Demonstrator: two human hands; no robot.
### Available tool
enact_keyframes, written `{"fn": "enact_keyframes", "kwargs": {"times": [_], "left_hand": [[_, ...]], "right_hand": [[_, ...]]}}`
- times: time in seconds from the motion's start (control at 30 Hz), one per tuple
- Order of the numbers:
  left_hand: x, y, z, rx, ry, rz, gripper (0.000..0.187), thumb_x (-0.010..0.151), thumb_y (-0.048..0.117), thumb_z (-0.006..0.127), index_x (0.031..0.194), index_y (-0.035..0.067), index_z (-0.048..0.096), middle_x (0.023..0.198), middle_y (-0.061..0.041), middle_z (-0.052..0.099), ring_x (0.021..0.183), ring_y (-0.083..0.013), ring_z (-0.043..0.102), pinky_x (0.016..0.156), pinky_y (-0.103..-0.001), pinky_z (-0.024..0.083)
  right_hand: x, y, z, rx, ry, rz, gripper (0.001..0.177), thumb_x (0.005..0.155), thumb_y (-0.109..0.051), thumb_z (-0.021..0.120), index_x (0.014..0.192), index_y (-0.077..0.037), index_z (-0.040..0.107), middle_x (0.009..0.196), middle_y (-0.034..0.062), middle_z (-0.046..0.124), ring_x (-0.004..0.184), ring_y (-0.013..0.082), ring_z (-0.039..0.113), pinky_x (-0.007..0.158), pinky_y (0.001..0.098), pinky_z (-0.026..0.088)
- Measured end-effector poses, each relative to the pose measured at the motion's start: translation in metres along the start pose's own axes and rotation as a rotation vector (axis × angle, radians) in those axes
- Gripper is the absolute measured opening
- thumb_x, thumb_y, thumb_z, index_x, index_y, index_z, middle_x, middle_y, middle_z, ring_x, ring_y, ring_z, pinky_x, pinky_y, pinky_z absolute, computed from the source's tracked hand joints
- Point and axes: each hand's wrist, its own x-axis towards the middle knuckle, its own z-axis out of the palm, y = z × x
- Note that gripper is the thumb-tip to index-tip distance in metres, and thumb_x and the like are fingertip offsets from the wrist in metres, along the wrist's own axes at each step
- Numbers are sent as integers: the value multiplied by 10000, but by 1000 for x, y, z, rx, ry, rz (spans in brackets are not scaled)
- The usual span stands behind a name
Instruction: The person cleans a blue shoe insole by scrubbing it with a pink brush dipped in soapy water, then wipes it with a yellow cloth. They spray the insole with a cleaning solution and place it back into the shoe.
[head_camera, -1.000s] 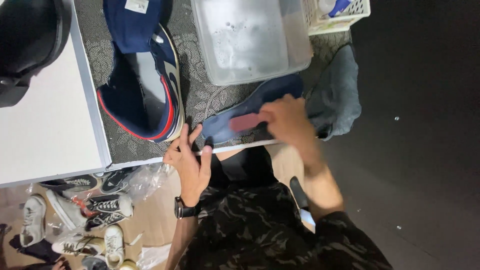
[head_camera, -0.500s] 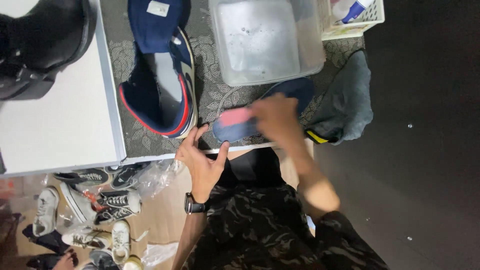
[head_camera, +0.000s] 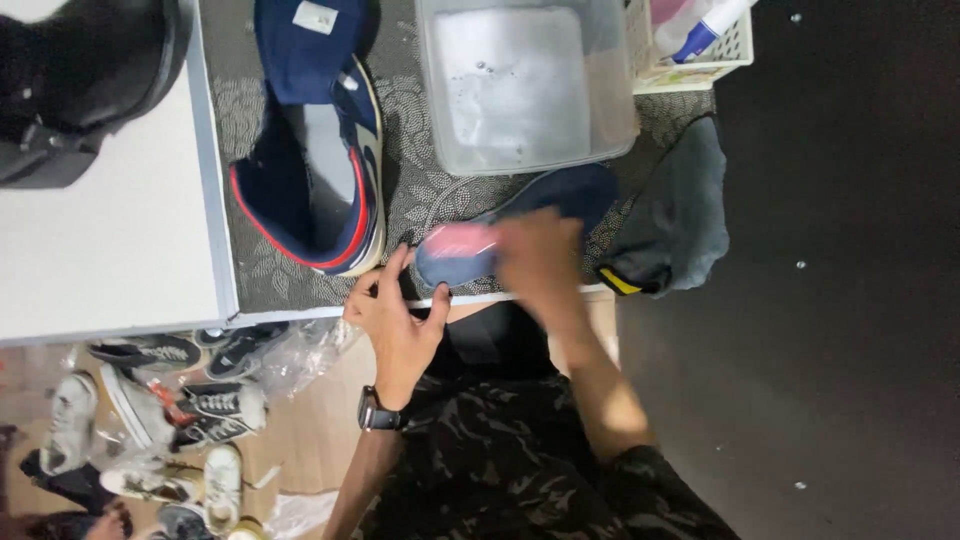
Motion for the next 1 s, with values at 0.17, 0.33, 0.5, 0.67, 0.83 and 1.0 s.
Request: {"fn": "enact_keyframes", "kwargs": {"times": [0.17, 0.33, 0.5, 0.67, 0.83, 1.0], "left_hand": [[0, 13, -11, -24, -47, -53, 695, 854, 264, 796, 1466, 131, 495, 1257, 26, 702, 1155, -239, 427, 1003, -455, 136], [2, 37, 0, -81, -15, -153, 597, 821, 168, 802, 1374, 118, 582, 1024, -15, 717, 1044, -235, 432, 1000, -445, 139], [11, -2, 13, 125, -46, -107, 293, 957, 459, 758, 891, 174, 727, 623, 3, 648, 788, -218, 545, 903, -396, 280], [12, 11, -7, -7, -129, -240, 291, 911, 423, 796, 758, 184, 732, 600, -55, 652, 726, -274, 604, 844, -382, 370], [1, -2, -23, -42, -206, -469, 249, 886, 422, 804, 775, 205, 750, 663, -78, 690, 739, -354, 682, 766, -417, 469], [5, 4, -25, -73, -279, -491, 327, 909, 356, 762, 710, 103, 704, 505, -125, 564, 574, -323, 605, 646, -410, 462]], "right_hand": [[-11, 62, -4, 75, 63, 110, 119, 828, -180, 689, 863, -286, 731, 811, -3, 661, 883, 316, 623, 767, 486, 434], [-20, 46, -10, 169, 266, 173, 152, 833, -111, 689, 864, -250, 744, 751, 4, 670, 830, 323, 597, 780, 484, 397], [1, 80, -12, 73, 62, 116, 114, 816, -200, 793, 865, -288, 739, 807, -72, 670, 924, 281, 599, 792, 482, 378], [1, 69, -47, 145, 29, 115, 176, 913, -74, 669, 976, -219, 747, 863, 16, 662, 947, 299, 563, 871, 472, 374], [12, 74, -44, 101, -59, 72, 232, 854, -22, 693, 870, -246, 752, 851, 30, 673, 924, 338, 564, 838, 520, 400], [4, 44, -66, 110, -104, 28, 238, 857, -32, 681, 930, -238, 774, 911, 46, 687, 957, 325, 570, 849, 503, 419]]}}
